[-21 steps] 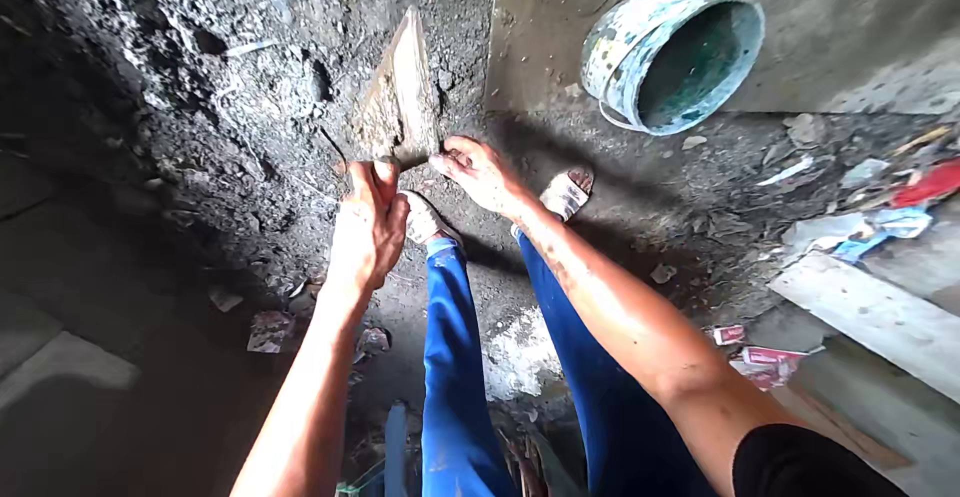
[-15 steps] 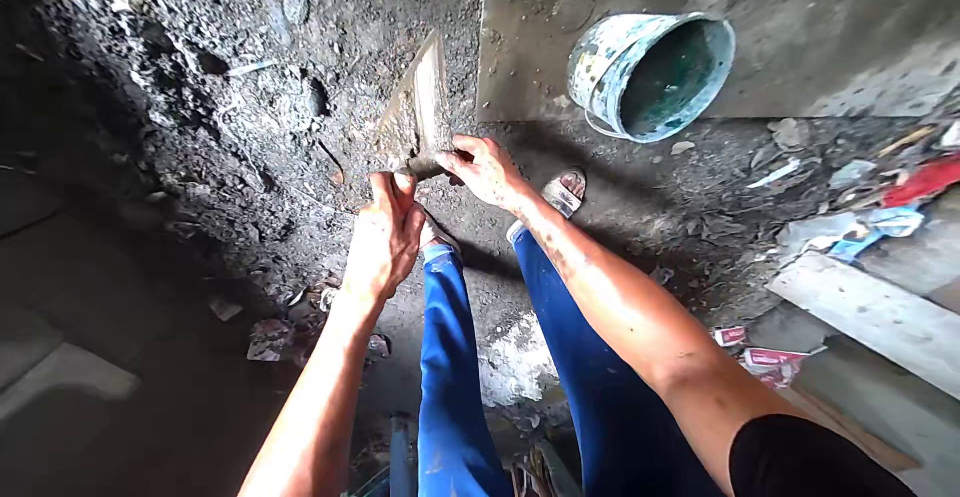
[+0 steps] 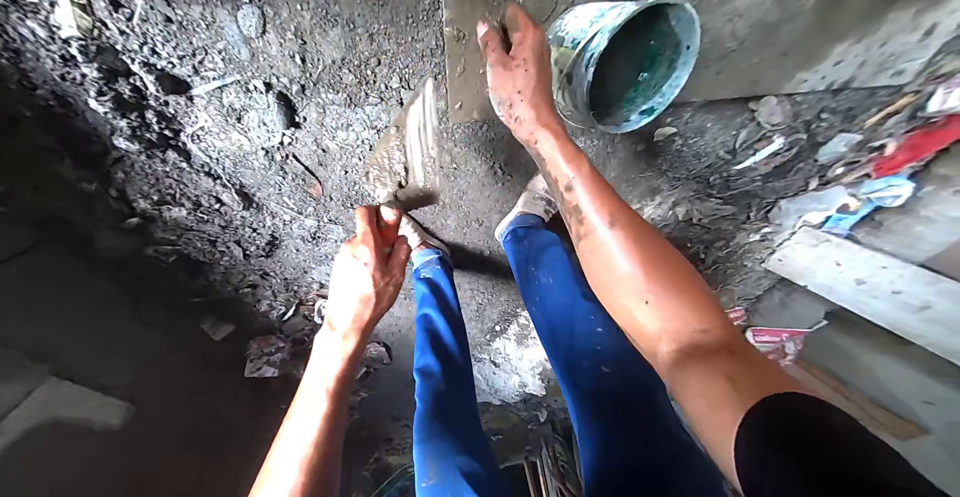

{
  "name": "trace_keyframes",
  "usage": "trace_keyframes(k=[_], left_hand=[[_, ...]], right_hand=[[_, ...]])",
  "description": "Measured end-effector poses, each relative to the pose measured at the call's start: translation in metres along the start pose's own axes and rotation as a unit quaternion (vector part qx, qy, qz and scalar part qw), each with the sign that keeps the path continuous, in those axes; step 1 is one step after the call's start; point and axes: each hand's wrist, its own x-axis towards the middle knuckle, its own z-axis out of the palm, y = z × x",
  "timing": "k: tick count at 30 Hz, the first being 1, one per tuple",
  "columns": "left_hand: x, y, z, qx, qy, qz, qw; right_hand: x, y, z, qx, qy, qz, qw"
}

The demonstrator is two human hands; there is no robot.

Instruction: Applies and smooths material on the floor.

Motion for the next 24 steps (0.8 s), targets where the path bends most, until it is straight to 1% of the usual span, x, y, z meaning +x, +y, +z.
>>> trace_keyframes(k=[2, 3, 4, 5, 6, 7, 8, 9, 11, 13, 15, 17, 18, 20, 22, 23, 24], left_hand=[[0.008, -0.004, -0.003, 0.012, 0.016, -0.02, 1.0], [0.013, -0.005, -0.004, 0.021, 0.024, -0.026, 0.999], [0.016, -0.008, -0.005, 0.027, 0.03, -0.029, 0.999], [0.016, -0.01, -0.005, 0.032, 0.034, -0.032, 0.998], [0.016, -0.012, -0.006, 0.035, 0.036, -0.033, 0.998], [0.02, -0.013, -0.01, 0.04, 0.034, -0.032, 0.998], [0.028, -0.013, -0.014, 0.042, 0.033, -0.027, 0.998], [0.034, -0.013, -0.016, 0.038, 0.03, -0.019, 0.999], [0.035, -0.013, -0.015, 0.02, 0.022, 0.002, 1.0], [0.03, -0.009, -0.01, 0.0, 0.02, 0.033, 0.999], [0.026, -0.003, -0.001, -0.023, 0.022, 0.063, 0.997], [0.024, 0.002, 0.01, -0.041, 0.022, 0.07, 0.996], [0.023, 0.002, 0.014, -0.044, 0.024, 0.071, 0.996], [0.025, 0.004, 0.018, -0.024, 0.032, 0.08, 0.996], [0.027, 0.005, 0.023, 0.01, 0.032, 0.092, 0.995], [0.027, 0.005, 0.026, 0.023, 0.029, 0.097, 0.995], [0.028, 0.006, 0.028, 0.032, 0.027, 0.104, 0.994]], right_hand=[[-0.01, -0.011, -0.01, 0.011, 0.027, -0.024, 0.999], [-0.014, -0.007, -0.006, -0.003, 0.036, -0.045, 0.998], [-0.017, 0.007, 0.005, -0.037, 0.022, -0.061, 0.997], [-0.02, 0.028, 0.02, -0.082, -0.05, -0.053, 0.994], [-0.025, 0.051, 0.035, -0.119, -0.153, -0.019, 0.981], [-0.032, 0.069, 0.047, -0.125, -0.234, 0.023, 0.964], [-0.038, 0.076, 0.051, -0.097, -0.272, 0.049, 0.956], [-0.046, 0.074, 0.051, -0.03, -0.286, 0.071, 0.955], [-0.075, 0.059, 0.045, 0.128, -0.299, 0.114, 0.939], [-0.099, 0.043, 0.045, 0.168, -0.289, 0.108, 0.936], [-0.107, 0.036, 0.055, 0.213, -0.268, 0.116, 0.932], [-0.112, 0.029, 0.067, 0.277, -0.257, 0.169, 0.91], [-0.113, 0.026, 0.07, 0.3, -0.266, 0.202, 0.894], [-0.116, 0.022, 0.07, 0.334, -0.284, 0.261, 0.86], [-0.118, 0.023, 0.068, 0.349, -0.286, 0.305, 0.839], [-0.118, 0.027, 0.067, 0.341, -0.286, 0.316, 0.838], [-0.117, 0.031, 0.068, 0.32, -0.284, 0.317, 0.846]])
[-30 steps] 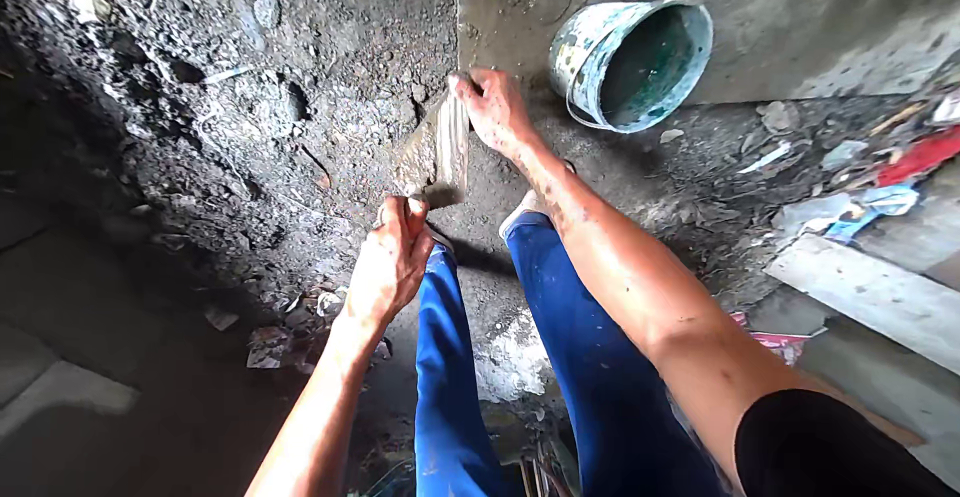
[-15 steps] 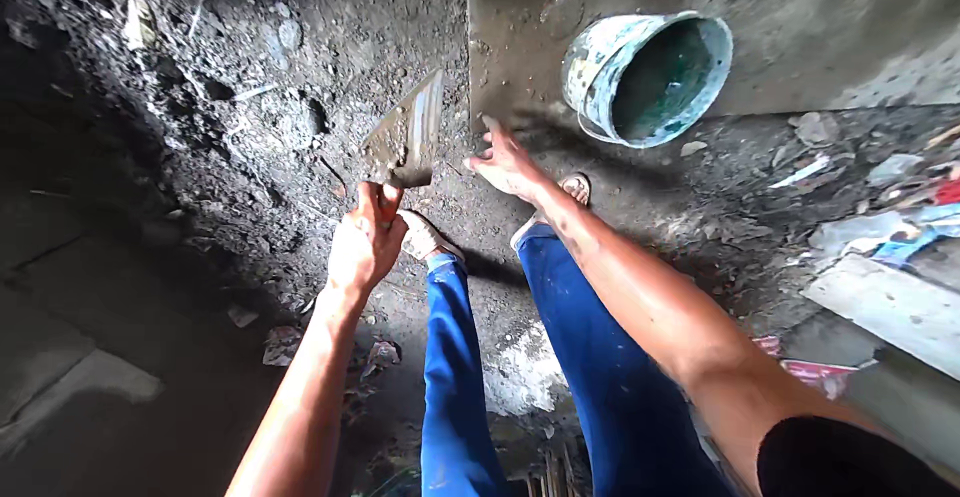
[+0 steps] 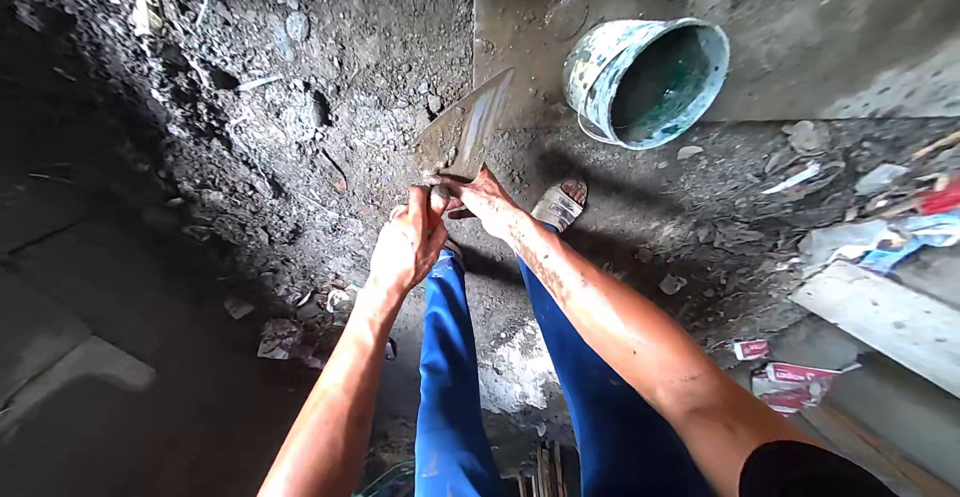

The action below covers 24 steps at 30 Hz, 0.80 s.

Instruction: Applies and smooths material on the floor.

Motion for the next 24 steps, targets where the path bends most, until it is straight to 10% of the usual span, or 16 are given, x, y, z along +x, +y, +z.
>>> trace_keyframes(k=[7, 24], left_hand=[[0.0, 0.01, 0.005, 0.0, -0.008, -0.022, 1.0], [-0.059, -0.042, -0.021, 0.054, -0.044, -0.103, 0.992]], right_hand=[[0.02, 0.004, -0.007, -0.184, 0.175, -0.118, 0.96], [0.039, -0.081, -0.033, -0.362, 0.304, -0.203, 0.858]])
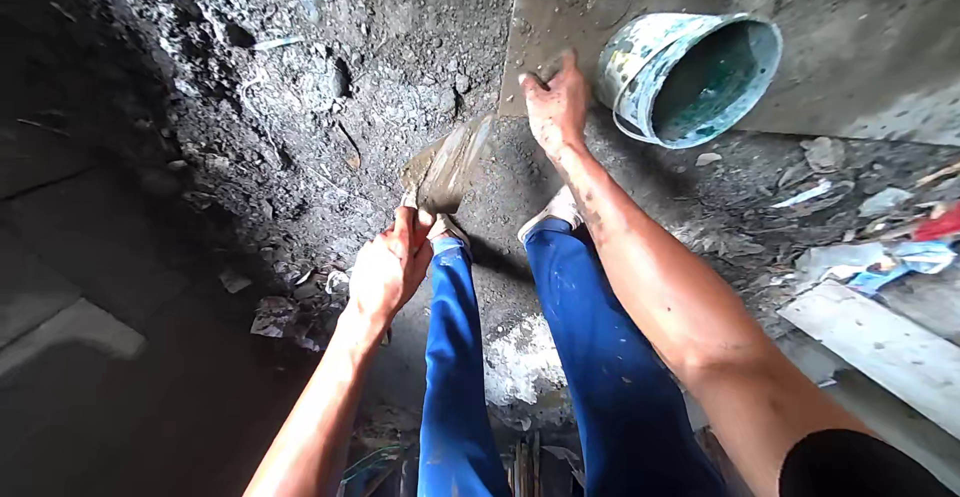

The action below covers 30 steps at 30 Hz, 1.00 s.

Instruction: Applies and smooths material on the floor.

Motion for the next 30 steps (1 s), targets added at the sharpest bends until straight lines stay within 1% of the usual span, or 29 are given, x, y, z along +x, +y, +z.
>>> trace_keyframes(k=[2, 3, 4, 5, 7, 8, 10, 11, 12, 14, 16, 17, 19, 21, 24, 26, 30], left_hand=[[-0.001, -0.01, -0.004, 0.024, 0.013, -0.005, 1.0], [0.001, -0.014, -0.007, 0.037, 0.012, -0.008, 0.999], [0.003, -0.018, -0.01, 0.049, 0.011, -0.009, 0.999], [0.004, -0.023, -0.012, 0.06, 0.01, -0.005, 0.998], [0.007, -0.034, -0.016, 0.078, 0.007, 0.022, 0.997], [0.011, -0.042, -0.02, 0.086, 0.004, 0.048, 0.995], [0.02, -0.058, -0.03, 0.101, -0.011, 0.116, 0.988], [0.023, -0.065, -0.034, 0.112, -0.023, 0.154, 0.981], [0.025, -0.069, -0.038, 0.124, -0.034, 0.189, 0.974], [0.031, -0.07, -0.049, 0.141, -0.034, 0.253, 0.957], [0.033, -0.066, -0.059, 0.144, -0.032, 0.299, 0.943], [0.033, -0.064, -0.064, 0.147, -0.035, 0.312, 0.938], [0.035, -0.061, -0.071, 0.147, -0.04, 0.338, 0.929], [0.04, -0.061, -0.075, 0.149, -0.039, 0.352, 0.923], [0.046, -0.055, -0.081, 0.147, -0.036, 0.358, 0.921], [0.048, -0.051, -0.085, 0.148, -0.032, 0.36, 0.92], [0.048, -0.05, -0.085, 0.149, -0.03, 0.356, 0.922]], right_hand=[[-0.012, -0.013, -0.006, 0.014, 0.013, -0.03, 0.999], [-0.016, -0.014, -0.004, 0.024, 0.007, -0.046, 0.999], [-0.019, -0.011, 0.002, 0.023, -0.016, -0.063, 0.998], [-0.019, -0.006, 0.01, 0.001, -0.062, -0.084, 0.995], [-0.023, 0.004, 0.024, -0.083, -0.172, -0.123, 0.974], [-0.028, 0.003, 0.027, -0.11, -0.179, -0.164, 0.964], [-0.046, -0.012, 0.028, -0.13, -0.14, -0.28, 0.941], [-0.058, -0.019, 0.028, -0.133, -0.143, -0.337, 0.921], [-0.069, -0.024, 0.029, -0.139, -0.169, -0.379, 0.899], [-0.08, -0.028, 0.035, -0.141, -0.253, -0.43, 0.855], [-0.081, -0.03, 0.043, -0.137, -0.341, -0.452, 0.813], [-0.083, -0.031, 0.046, -0.133, -0.373, -0.458, 0.796], [-0.085, -0.036, 0.048, -0.115, -0.401, -0.464, 0.781], [-0.08, -0.041, 0.049, -0.095, -0.41, -0.46, 0.782], [-0.073, -0.05, 0.043, -0.094, -0.397, -0.458, 0.79], [-0.071, -0.056, 0.038, -0.102, -0.389, -0.467, 0.788], [-0.074, -0.053, 0.038, -0.118, -0.368, -0.482, 0.786]])
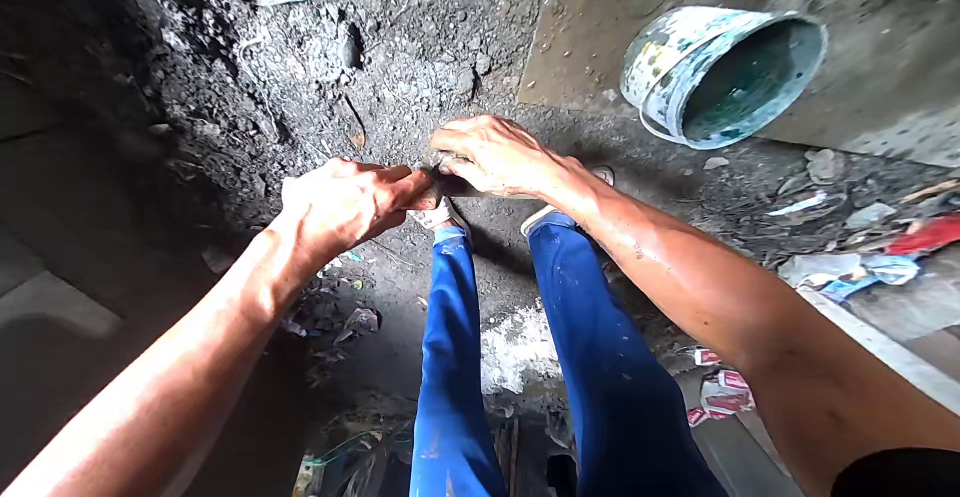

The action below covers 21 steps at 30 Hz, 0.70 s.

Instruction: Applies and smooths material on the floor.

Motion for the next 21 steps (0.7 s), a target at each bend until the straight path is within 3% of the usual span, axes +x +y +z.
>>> trace_keyframes(k=[4, 8, 11, 15, 21], left_hand=[[0.002, 0.007, 0.002, -0.016, -0.025, -0.018, 0.999], [0.004, 0.008, 0.001, -0.006, -0.019, -0.017, 1.0], [0.004, 0.003, 0.001, 0.011, -0.015, -0.002, 1.0], [0.007, 0.003, -0.004, 0.011, -0.039, -0.015, 0.999], [0.018, 0.006, -0.002, 0.002, -0.069, -0.059, 0.996]], right_hand=[[0.003, 0.001, -0.001, 0.028, -0.013, 0.018, 0.999], [0.009, 0.0, -0.012, 0.085, -0.038, 0.101, 0.991], [0.008, 0.004, -0.014, 0.105, -0.03, 0.089, 0.99], [0.004, 0.001, 0.0, 0.083, -0.014, 0.08, 0.993], [0.013, 0.011, 0.004, 0.061, -0.042, 0.137, 0.988]])
